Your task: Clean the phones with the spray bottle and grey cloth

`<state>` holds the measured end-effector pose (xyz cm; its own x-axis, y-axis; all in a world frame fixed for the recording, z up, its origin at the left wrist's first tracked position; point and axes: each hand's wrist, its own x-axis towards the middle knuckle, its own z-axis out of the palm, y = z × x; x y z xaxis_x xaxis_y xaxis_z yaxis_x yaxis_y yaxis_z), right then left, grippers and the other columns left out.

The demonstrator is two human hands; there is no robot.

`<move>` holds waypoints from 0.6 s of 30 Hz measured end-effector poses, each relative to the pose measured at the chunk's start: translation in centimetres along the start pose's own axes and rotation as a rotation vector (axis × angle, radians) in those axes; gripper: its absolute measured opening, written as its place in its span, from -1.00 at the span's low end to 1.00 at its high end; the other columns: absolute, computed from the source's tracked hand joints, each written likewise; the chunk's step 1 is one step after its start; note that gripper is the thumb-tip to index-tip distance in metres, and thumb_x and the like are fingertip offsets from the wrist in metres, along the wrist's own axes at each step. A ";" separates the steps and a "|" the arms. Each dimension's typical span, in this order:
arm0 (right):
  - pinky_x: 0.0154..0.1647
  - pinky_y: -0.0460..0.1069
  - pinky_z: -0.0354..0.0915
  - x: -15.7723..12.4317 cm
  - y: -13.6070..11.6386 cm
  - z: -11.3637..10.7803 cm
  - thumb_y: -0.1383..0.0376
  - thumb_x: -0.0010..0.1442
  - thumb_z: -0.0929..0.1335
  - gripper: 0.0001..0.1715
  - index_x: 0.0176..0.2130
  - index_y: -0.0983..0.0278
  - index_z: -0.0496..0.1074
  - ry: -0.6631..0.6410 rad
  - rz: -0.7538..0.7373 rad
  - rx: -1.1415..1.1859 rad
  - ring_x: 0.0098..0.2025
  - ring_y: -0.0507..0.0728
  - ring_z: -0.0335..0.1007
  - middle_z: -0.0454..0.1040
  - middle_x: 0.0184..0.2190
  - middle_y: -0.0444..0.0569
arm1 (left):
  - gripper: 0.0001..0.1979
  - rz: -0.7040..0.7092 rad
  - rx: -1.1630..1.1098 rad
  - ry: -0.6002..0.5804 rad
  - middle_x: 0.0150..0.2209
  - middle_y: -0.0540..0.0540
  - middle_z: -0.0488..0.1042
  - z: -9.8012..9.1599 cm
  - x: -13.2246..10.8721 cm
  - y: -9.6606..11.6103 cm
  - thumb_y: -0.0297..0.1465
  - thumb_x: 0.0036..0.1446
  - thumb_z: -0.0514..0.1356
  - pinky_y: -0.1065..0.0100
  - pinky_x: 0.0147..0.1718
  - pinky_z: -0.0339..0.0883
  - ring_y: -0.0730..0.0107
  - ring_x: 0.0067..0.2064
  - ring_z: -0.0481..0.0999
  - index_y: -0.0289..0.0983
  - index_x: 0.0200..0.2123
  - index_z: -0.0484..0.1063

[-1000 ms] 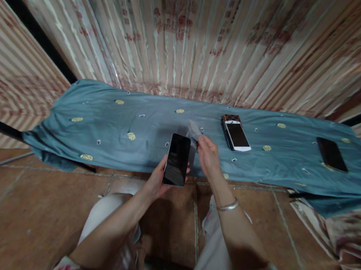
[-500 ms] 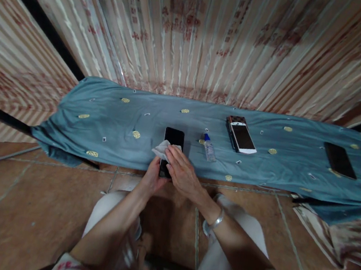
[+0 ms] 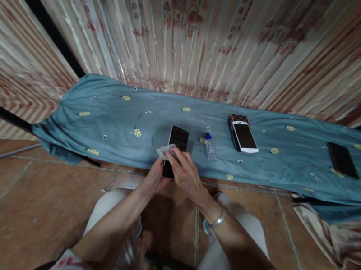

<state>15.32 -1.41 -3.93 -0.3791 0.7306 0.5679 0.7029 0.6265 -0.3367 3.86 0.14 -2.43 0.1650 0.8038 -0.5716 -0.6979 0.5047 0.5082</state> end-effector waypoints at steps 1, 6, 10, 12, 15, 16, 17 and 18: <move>0.14 0.13 0.35 0.2 0.2 -0.2 0.42 0.37 0.14 -0.45 0.27 0.19 0.29 0.008 0.020 -0.009 0.06 0.21 0.33 0.38 0.16 0.11 | -0.75 -0.002 0.012 -0.034 -0.33 -0.09 0.60 0.1 0.0 -0.3 -0.34 0.25 0.07 0.30 -0.04 0.42 0.25 -0.10 0.58 -0.28 -0.32 0.52; 0.05 0.13 0.39 1.1 1.6 -1.0 0.42 0.37 0.13 -0.47 0.23 0.21 0.36 0.020 0.102 -0.064 -0.01 0.22 0.35 0.37 0.14 0.16 | -0.66 0.048 0.057 -0.127 -0.08 -0.18 0.61 0.3 0.1 -1.5 -0.22 0.26 0.12 0.20 0.10 0.34 0.14 0.13 0.49 -0.32 -0.09 0.54; 0.08 0.16 0.37 0.7 1.3 -0.7 0.44 0.34 0.13 -0.42 0.27 0.20 0.30 -0.035 0.102 -0.060 0.03 0.24 0.33 0.33 0.18 0.17 | -0.59 0.108 0.074 -0.103 -0.05 -0.17 0.60 -0.2 0.6 -1.4 -0.12 0.25 0.12 0.20 0.11 0.34 0.13 0.14 0.48 -0.29 -0.05 0.54; 0.09 0.15 0.37 0.3 0.8 -0.3 0.45 0.34 0.13 -0.41 0.28 0.19 0.28 -0.054 0.075 -0.051 0.04 0.23 0.33 0.32 0.19 0.16 | -0.58 0.128 0.082 -0.070 -0.08 -0.14 0.62 -0.4 0.8 -1.0 -0.09 0.26 0.10 0.22 0.09 0.36 0.14 0.11 0.51 -0.28 -0.07 0.54; 0.11 0.12 0.37 -0.1 0.3 0.0 0.45 0.34 0.13 -0.42 0.27 0.19 0.28 -0.067 0.044 -0.050 0.06 0.22 0.33 0.29 0.23 0.14 | -0.56 0.163 0.102 -0.047 -0.13 -0.10 0.63 -0.4 0.8 -0.6 -0.09 0.30 0.05 0.26 0.05 0.39 0.20 0.06 0.54 -0.27 -0.08 0.54; 0.11 0.12 0.36 -0.1 0.4 -0.1 0.45 0.34 0.13 -0.43 0.27 0.19 0.29 -0.068 0.041 -0.052 0.06 0.21 0.34 0.28 0.24 0.14 | -0.56 0.179 0.109 -0.049 -0.15 -0.09 0.63 -0.4 0.9 -0.6 -0.10 0.31 0.03 0.27 0.04 0.39 0.22 0.05 0.54 -0.27 -0.07 0.54; 0.12 0.12 0.35 -0.1 0.6 -0.1 0.45 0.34 0.14 -0.43 0.26 0.20 0.30 -0.067 0.042 -0.056 0.07 0.22 0.34 0.28 0.24 0.15 | -0.57 0.194 0.116 -0.055 -0.17 -0.09 0.64 -0.5 1.0 -0.7 -0.11 0.32 0.02 0.29 0.03 0.39 0.24 0.05 0.54 -0.27 -0.06 0.54; 0.13 0.13 0.35 0.0 0.8 -0.3 0.46 0.34 0.14 -0.43 0.25 0.21 0.31 -0.063 0.049 -0.060 0.08 0.22 0.33 0.27 0.25 0.16 | -0.57 0.206 0.124 -0.064 -0.18 -0.09 0.64 -0.5 1.1 -0.9 -0.12 0.32 0.02 0.30 0.01 0.39 0.25 0.04 0.55 -0.27 -0.04 0.53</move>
<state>16.07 -0.97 -3.98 -0.3790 0.7768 0.5030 0.7554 0.5736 -0.3167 4.29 0.38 -3.83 0.0749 0.9100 -0.4078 -0.6310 0.3599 0.6872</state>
